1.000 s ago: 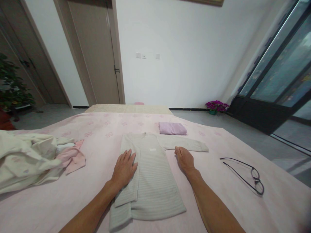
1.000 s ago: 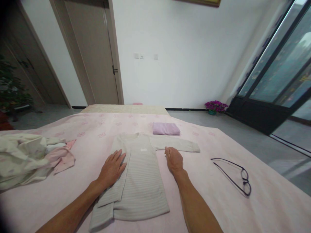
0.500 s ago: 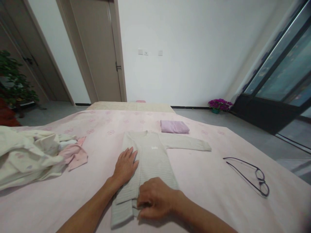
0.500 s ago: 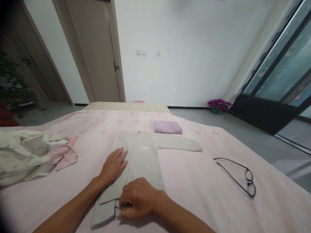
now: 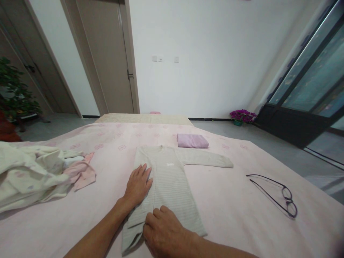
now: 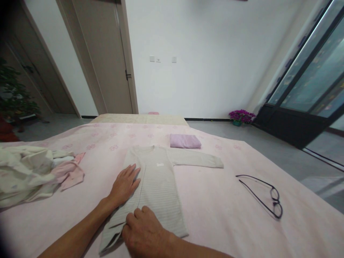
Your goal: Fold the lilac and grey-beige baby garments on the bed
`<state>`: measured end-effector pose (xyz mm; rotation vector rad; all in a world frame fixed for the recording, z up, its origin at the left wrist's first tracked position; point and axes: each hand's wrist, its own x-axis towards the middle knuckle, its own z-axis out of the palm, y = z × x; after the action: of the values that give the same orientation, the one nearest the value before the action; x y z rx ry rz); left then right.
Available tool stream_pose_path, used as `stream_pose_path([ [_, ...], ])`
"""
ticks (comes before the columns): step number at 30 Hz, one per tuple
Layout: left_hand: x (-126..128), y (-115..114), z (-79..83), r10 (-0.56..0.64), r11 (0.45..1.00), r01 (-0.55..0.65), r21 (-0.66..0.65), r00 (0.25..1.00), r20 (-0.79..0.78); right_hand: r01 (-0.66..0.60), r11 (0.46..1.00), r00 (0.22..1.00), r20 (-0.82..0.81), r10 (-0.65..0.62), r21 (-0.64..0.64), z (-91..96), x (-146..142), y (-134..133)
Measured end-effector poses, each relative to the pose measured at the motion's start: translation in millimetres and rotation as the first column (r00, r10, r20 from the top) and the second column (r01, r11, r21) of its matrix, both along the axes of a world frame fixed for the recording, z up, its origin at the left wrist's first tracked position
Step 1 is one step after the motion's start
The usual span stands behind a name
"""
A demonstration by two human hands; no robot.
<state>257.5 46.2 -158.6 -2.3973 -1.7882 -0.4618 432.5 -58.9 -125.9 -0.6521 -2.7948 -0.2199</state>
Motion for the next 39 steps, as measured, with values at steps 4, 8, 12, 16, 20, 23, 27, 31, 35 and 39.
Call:
stream_pose_path([
  [4,0.2,0.4,-0.5,0.002,1.0,-0.002,-0.005,1.0,-0.002,0.022,1.0,0.999,-0.035,-0.022,0.002,-7.6,-5.9,0.3],
  [8,-0.7,1.3,-3.5,0.001,1.0,-0.001,0.006,1.0,0.01,0.02,0.985,1.0,-0.019,-0.024,-0.169,-5.0,-9.8,4.0],
  [12,-1.0,1.3,-3.6,-0.008,1.0,0.008,0.013,1.0,0.007,-0.032,0.971,0.999,-0.011,0.03,-0.236,-5.4,-10.0,6.4],
  [16,0.1,-0.3,0.1,0.0,1.0,0.0,0.014,1.0,-0.005,-0.012,0.993,1.0,0.024,0.015,-0.119,-10.5,-7.9,4.1],
  [20,0.7,-1.1,1.4,-0.002,1.0,0.002,0.022,1.0,-0.012,0.034,0.999,0.999,0.017,-0.033,-0.036,-15.8,-11.7,-1.2],
  [23,0.4,-0.7,0.1,-0.003,0.999,0.003,0.035,1.0,-0.003,0.048,0.999,0.999,0.006,-0.048,0.0,-16.7,-16.1,-1.8],
  [27,0.0,-0.4,-1.5,-0.003,0.999,0.003,0.037,1.0,-0.012,0.063,0.979,0.998,0.025,-0.06,-0.195,-7.7,-13.6,3.2],
  [31,-0.5,-0.2,-3.3,-0.005,0.999,0.005,0.043,1.0,-0.008,0.077,0.874,0.986,-0.094,-0.139,-0.48,11.4,-3.8,6.4],
  [35,-1.4,0.6,-5.4,-0.011,0.999,0.01,0.04,1.0,0.02,0.045,0.772,0.973,-0.149,-0.179,-0.634,23.9,1.8,5.6],
  [39,-1.7,1.1,-5.7,-0.007,1.0,0.007,0.031,1.0,0.006,0.034,0.803,0.992,-0.078,-0.1,-0.594,25.9,3.1,5.0],
])
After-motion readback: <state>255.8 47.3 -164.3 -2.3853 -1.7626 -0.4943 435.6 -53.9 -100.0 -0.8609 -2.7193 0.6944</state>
